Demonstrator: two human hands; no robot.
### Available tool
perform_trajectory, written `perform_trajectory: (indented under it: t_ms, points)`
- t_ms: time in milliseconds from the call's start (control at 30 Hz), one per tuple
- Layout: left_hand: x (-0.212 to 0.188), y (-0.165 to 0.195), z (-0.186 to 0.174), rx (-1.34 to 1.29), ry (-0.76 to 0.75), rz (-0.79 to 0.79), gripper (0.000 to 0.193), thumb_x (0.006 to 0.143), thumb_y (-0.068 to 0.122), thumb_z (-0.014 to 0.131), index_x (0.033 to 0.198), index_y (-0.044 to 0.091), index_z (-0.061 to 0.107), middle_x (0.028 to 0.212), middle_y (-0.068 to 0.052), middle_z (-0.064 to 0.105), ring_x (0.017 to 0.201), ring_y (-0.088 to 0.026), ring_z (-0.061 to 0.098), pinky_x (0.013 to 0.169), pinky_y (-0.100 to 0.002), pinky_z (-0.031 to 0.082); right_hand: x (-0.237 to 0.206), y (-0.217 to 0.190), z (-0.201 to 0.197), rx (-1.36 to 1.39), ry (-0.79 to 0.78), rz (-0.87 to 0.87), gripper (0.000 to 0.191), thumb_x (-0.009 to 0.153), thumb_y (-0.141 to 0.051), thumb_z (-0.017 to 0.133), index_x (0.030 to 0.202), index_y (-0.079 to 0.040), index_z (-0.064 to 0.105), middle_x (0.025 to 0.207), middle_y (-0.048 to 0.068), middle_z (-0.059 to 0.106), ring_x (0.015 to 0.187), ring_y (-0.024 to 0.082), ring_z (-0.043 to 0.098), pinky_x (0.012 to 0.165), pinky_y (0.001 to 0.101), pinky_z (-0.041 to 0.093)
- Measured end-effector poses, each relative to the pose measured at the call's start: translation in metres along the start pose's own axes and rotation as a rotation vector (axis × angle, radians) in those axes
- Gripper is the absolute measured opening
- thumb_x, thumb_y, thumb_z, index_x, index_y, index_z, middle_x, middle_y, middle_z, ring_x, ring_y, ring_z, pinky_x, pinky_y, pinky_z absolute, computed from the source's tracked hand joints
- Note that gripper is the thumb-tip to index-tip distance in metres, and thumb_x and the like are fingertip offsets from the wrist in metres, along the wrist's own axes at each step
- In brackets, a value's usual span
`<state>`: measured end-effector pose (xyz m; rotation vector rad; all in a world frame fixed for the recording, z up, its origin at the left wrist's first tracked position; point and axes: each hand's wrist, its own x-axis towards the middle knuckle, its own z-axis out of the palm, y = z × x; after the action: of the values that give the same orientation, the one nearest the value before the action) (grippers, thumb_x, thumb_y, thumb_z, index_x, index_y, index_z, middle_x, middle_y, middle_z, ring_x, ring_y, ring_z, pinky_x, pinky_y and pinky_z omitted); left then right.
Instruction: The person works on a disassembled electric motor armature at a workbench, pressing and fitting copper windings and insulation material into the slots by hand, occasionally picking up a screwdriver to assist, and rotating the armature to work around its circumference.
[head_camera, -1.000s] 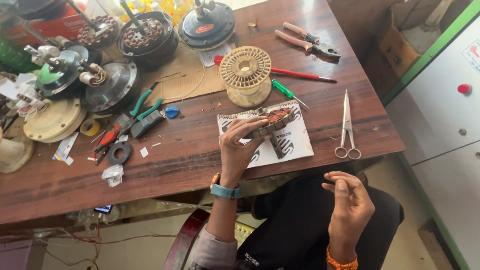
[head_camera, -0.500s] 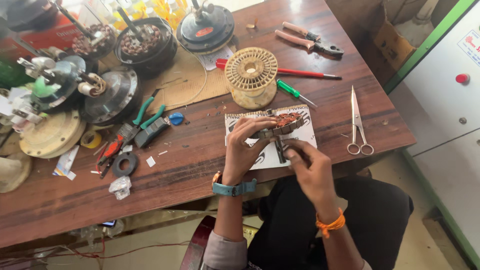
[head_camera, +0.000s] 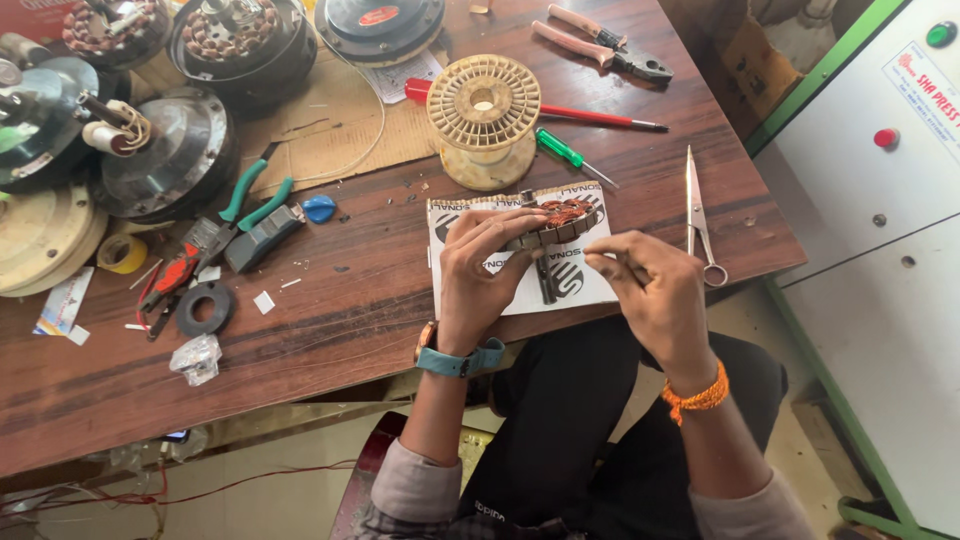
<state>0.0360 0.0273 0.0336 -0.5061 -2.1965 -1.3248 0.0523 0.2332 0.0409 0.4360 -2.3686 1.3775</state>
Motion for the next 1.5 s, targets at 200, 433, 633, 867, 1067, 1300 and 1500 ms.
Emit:
perform_trajectory:
  t_ms: [200, 433, 633, 867, 1067, 1300, 1500]
  points:
    - [-0.002, 0.001, 0.002, 0.035, 0.016, 0.024, 0.039, 0.079, 0.005, 0.081, 0.116, 0.016, 0.075, 0.119, 0.001, 0.076, 0.111, -0.020, 0.066, 0.105, -0.038, 0.046, 0.033, -0.019, -0.004, -0.118, -0.012, -0.250, 0.012, 0.096, -0.010, 0.077, 0.102, -0.001, 0.072, 0.087, 0.008, 0.074, 0.074, 0.006, 0.066, 0.063, 0.0251, 0.052]
    - [-0.005, -0.005, 0.004, -0.002, 0.025, 0.019, 0.038, 0.080, 0.008, 0.082, 0.117, 0.017, 0.075, 0.119, 0.002, 0.075, 0.111, -0.019, 0.066, 0.102, -0.037, 0.046, 0.055, -0.030, -0.003, -0.226, -0.135, 0.012, 0.013, 0.093, -0.014, 0.079, 0.101, -0.004, 0.076, 0.061, 0.009, 0.062, 0.052, 0.011, 0.046, 0.048, 0.0319, 0.037]
    - [-0.004, -0.013, 0.002, -0.192, -0.027, 0.019, 0.060, 0.083, 0.009, 0.082, 0.137, 0.017, 0.056, 0.122, -0.003, 0.077, 0.115, -0.018, 0.064, 0.108, -0.037, 0.043, 0.083, -0.026, 0.016, -0.251, -0.217, -0.102, 0.008, 0.091, -0.012, 0.077, 0.097, -0.006, 0.075, 0.066, 0.008, 0.066, 0.053, 0.013, 0.061, 0.050, 0.0318, 0.045]
    - [0.018, -0.037, -0.014, -1.067, -0.136, -0.504, 0.091, 0.091, 0.011, 0.074, 0.162, 0.011, 0.018, 0.108, -0.013, 0.074, 0.108, -0.020, 0.069, 0.102, -0.036, 0.052, 0.099, -0.037, 0.033, -0.227, -0.256, -0.277, 0.013, 0.090, -0.015, 0.080, 0.095, -0.006, 0.072, 0.079, 0.010, 0.070, 0.064, 0.021, 0.068, 0.056, 0.0336, 0.050]
    - [0.018, -0.045, -0.009, -1.110, -0.190, -0.407, 0.081, 0.094, 0.010, 0.075, 0.158, 0.010, 0.027, 0.106, -0.005, 0.067, 0.104, -0.012, 0.064, 0.094, -0.030, 0.053, 0.056, -0.055, 0.036, -0.178, -0.133, -0.100, 0.011, 0.089, -0.014, 0.082, 0.093, -0.007, 0.074, 0.056, 0.004, 0.049, 0.048, 0.011, 0.040, 0.047, 0.0301, 0.034]
    - [0.014, -0.056, -0.013, -1.043, -0.272, -0.401, 0.061, 0.093, 0.009, 0.074, 0.142, 0.010, 0.040, 0.101, -0.002, 0.067, 0.100, -0.008, 0.062, 0.090, -0.024, 0.051, 0.001, -0.039, 0.051, 0.092, 0.027, 0.187, 0.005, 0.088, -0.006, 0.079, 0.089, -0.004, 0.074, 0.057, -0.008, 0.040, 0.053, 0.001, 0.031, 0.048, 0.0242, 0.024]
    - [0.021, -0.058, -0.010, -0.998, -0.341, -0.433, 0.034, 0.095, 0.008, 0.075, 0.122, 0.004, 0.056, 0.108, 0.000, 0.064, 0.103, -0.007, 0.060, 0.091, -0.023, 0.049, -0.022, -0.010, 0.068, 0.182, 0.058, 0.225, 0.007, 0.089, -0.005, 0.078, 0.084, -0.003, 0.073, 0.057, -0.010, 0.039, 0.053, 0.000, 0.030, 0.046, 0.0241, 0.022]
